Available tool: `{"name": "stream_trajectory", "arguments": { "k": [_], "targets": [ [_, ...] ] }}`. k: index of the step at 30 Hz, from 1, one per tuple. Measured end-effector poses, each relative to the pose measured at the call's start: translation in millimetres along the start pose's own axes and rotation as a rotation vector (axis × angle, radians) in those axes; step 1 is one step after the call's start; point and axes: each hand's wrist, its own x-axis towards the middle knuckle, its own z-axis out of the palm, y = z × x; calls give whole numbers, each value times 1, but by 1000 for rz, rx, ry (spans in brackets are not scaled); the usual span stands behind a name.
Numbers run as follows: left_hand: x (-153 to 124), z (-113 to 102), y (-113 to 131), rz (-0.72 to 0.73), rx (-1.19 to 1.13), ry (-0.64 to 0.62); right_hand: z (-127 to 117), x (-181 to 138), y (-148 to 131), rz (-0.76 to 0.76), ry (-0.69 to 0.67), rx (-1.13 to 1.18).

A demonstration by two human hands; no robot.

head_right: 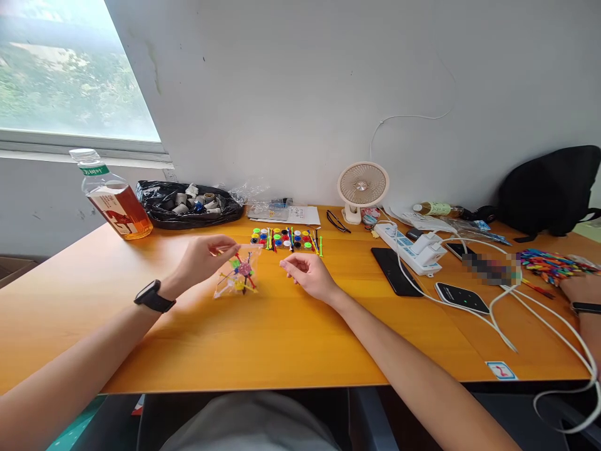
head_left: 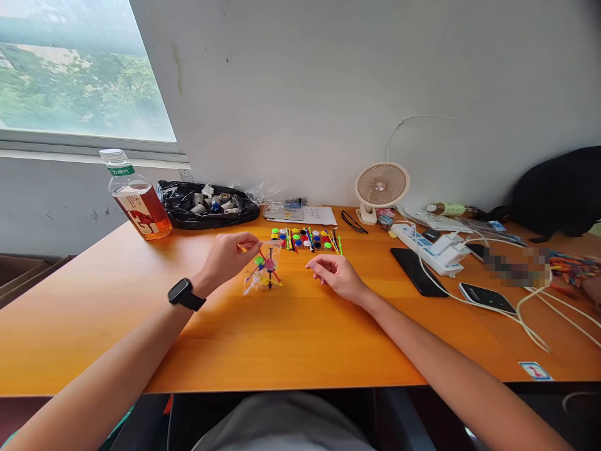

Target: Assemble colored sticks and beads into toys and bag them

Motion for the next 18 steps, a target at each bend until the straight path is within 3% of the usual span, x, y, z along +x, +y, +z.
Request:
{"name": "stream_trajectory", "arguments": {
  "k": [4,10,13,16,18],
  "targets": [
    [4,-33,-6,83,381,123,6,-6,6,-40,-78,-164],
    [-2,-73,-13,169,735,286,16,-14,5,-180,-178,-448],
    [-13,-75,-27,260,819,143,15,-16,1,-224,-225,-531],
    [-26,-63,-46,381,731,-116,16,-17,-3,-275,-261,-612],
    [-34,-56,-56,362,648,-202,17,-17,-5,-305,-263,-674]
  ]
}}
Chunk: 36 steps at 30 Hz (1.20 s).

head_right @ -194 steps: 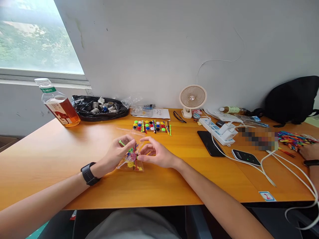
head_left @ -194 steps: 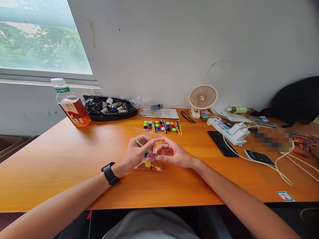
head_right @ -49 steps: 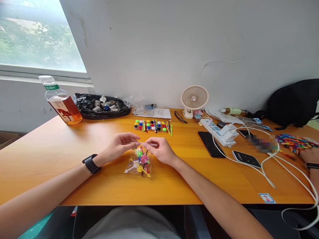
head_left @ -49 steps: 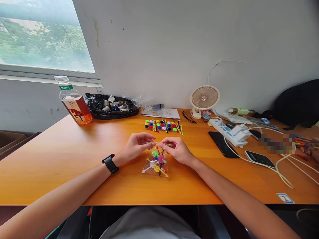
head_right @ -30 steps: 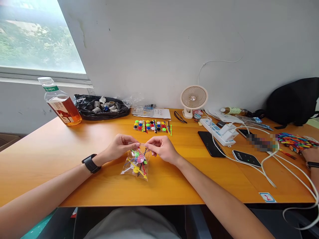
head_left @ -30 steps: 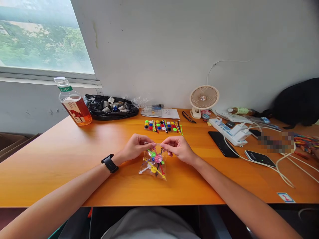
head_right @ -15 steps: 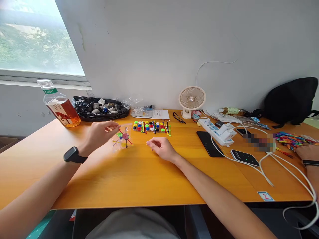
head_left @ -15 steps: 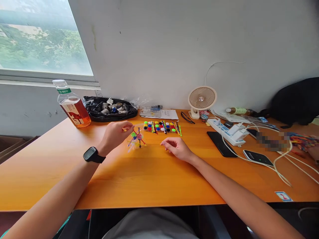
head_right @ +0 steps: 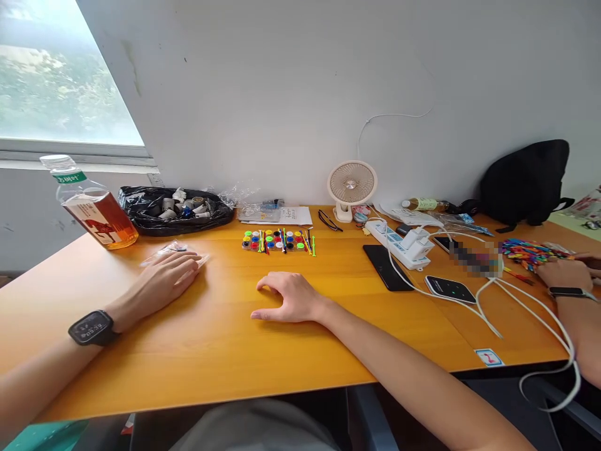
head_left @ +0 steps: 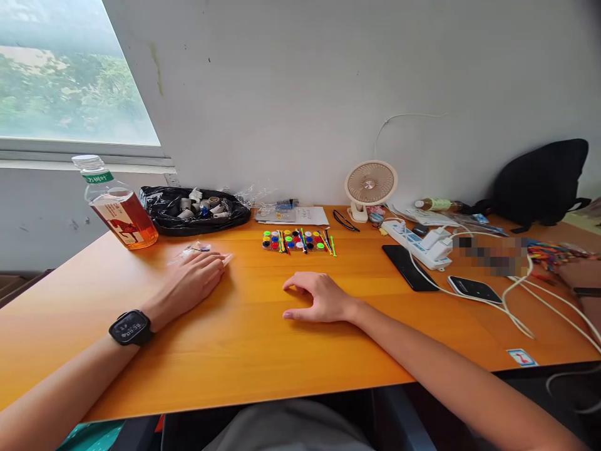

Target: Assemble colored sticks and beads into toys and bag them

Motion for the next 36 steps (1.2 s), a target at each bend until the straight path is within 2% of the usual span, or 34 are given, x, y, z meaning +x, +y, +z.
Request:
{"name": "stream_trajectory", "arguments": {
  "k": [4,10,12,15,21,23,26,29,32,34,36],
  "targets": [
    [-8,9,-6,-128,-24,-12,3,1,-2,-45,7,-91],
    [-13,7,-21,-329,85,138,8,11,4,-37,23,-161],
    [-13,8,-27,-375,101,125,10,18,6,-31,24,-179],
    [-13,9,-32,-384,82,87,13,31,10,-1,41,-206],
    [-14,14,-33,-458,108,114,20,47,15,71,99,-234],
    [-17,19,-38,-469,143,67,21,48,15,87,95,-244],
    [-21,24,-49,-454,171,-74,21,48,15,120,71,-256],
    [-22,25,-56,-437,143,-114,20,48,14,143,42,-257],
    [-21,21,-50,-464,139,-66,20,48,13,154,32,-259],
    [-18,19,-38,-453,166,33,19,48,13,160,31,-260],
    [-13,18,-22,-345,151,122,20,48,14,161,36,-259]
  ]
}}
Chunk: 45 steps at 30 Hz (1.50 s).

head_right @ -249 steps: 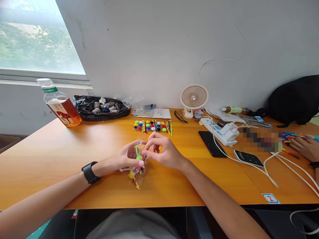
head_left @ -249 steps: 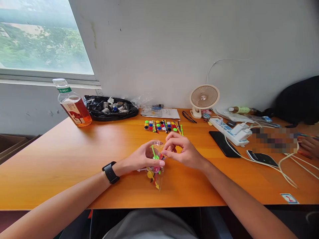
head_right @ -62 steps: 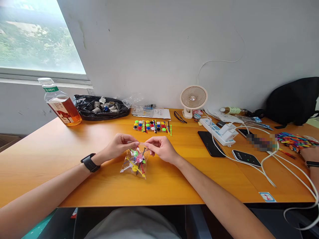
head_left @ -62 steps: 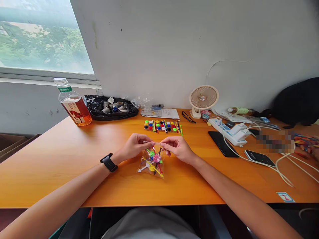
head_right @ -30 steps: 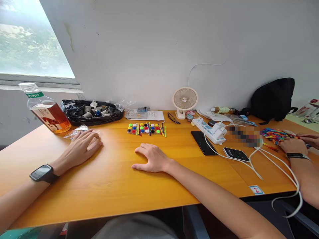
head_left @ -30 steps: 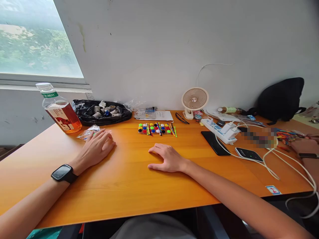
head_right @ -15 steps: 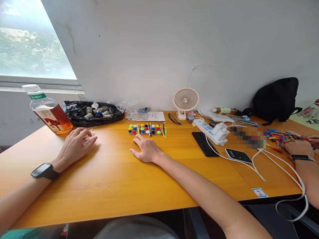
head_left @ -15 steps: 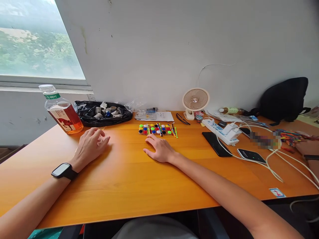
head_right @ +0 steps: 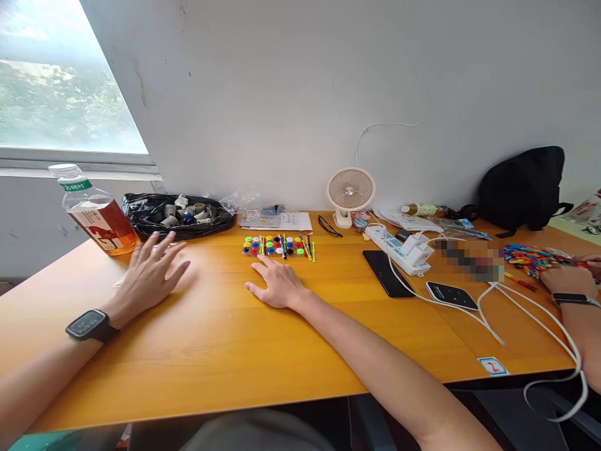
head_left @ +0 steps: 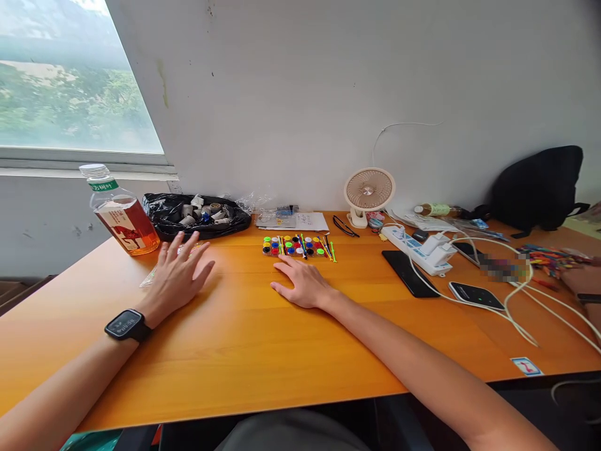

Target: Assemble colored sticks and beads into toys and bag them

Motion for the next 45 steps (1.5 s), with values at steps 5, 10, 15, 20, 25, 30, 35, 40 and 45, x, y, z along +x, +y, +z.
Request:
{"name": "stream_trajectory", "arguments": {
  "k": [5,10,15,20,25,30,35,40,45],
  "targets": [
    [9,9,48,272,-263,-167,1,-1,-4,-12,50,-26],
    [36,29,90,274,-340,-158,1,-4,-8,47,104,-69],
    [50,36,107,295,-370,-143,1,-3,-8,59,105,-61],
    [48,35,103,312,-395,-142,1,-1,-5,50,72,-47],
    [50,36,103,325,-384,-204,1,1,-3,54,59,-52],
    [50,37,102,295,-411,-191,3,2,-2,57,44,-44],
    [53,46,93,240,-426,-245,4,3,-1,65,47,-41],
    [69,55,83,271,-486,-270,4,2,-1,59,44,-41],
    [77,56,83,349,-529,-222,2,1,-3,30,55,-39]
  ]
}}
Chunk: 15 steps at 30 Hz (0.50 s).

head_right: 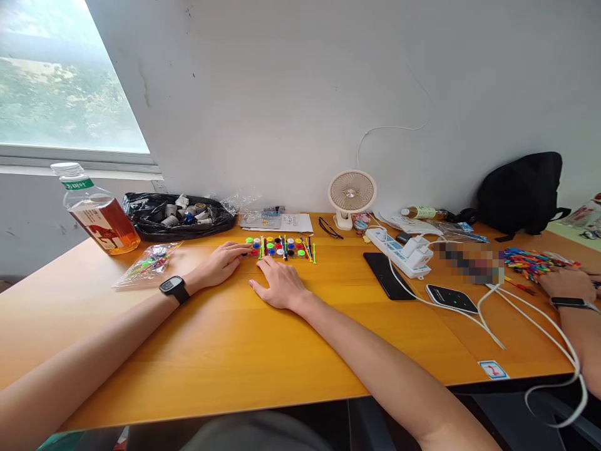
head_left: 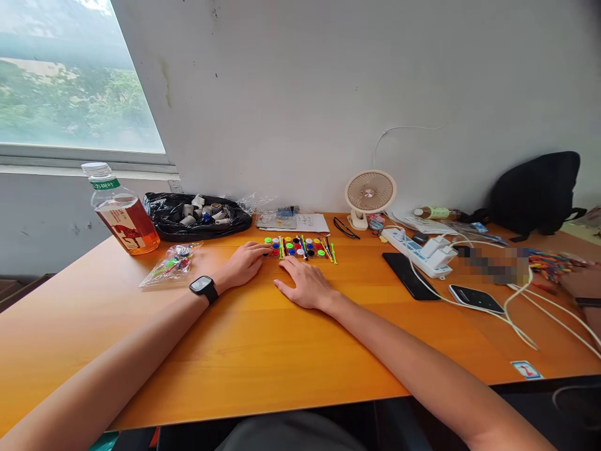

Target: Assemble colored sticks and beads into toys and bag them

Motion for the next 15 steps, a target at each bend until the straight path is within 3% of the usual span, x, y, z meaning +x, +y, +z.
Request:
{"name": "stream_trajectory", "arguments": {
  "k": [11,15],
  "targets": [
    [-3,3,-2,-63,15,63,-6,-6,-3,-117,29,7],
    [-3,4,2,-127,36,100,-5,-8,0,-102,62,128]
  ]
}}
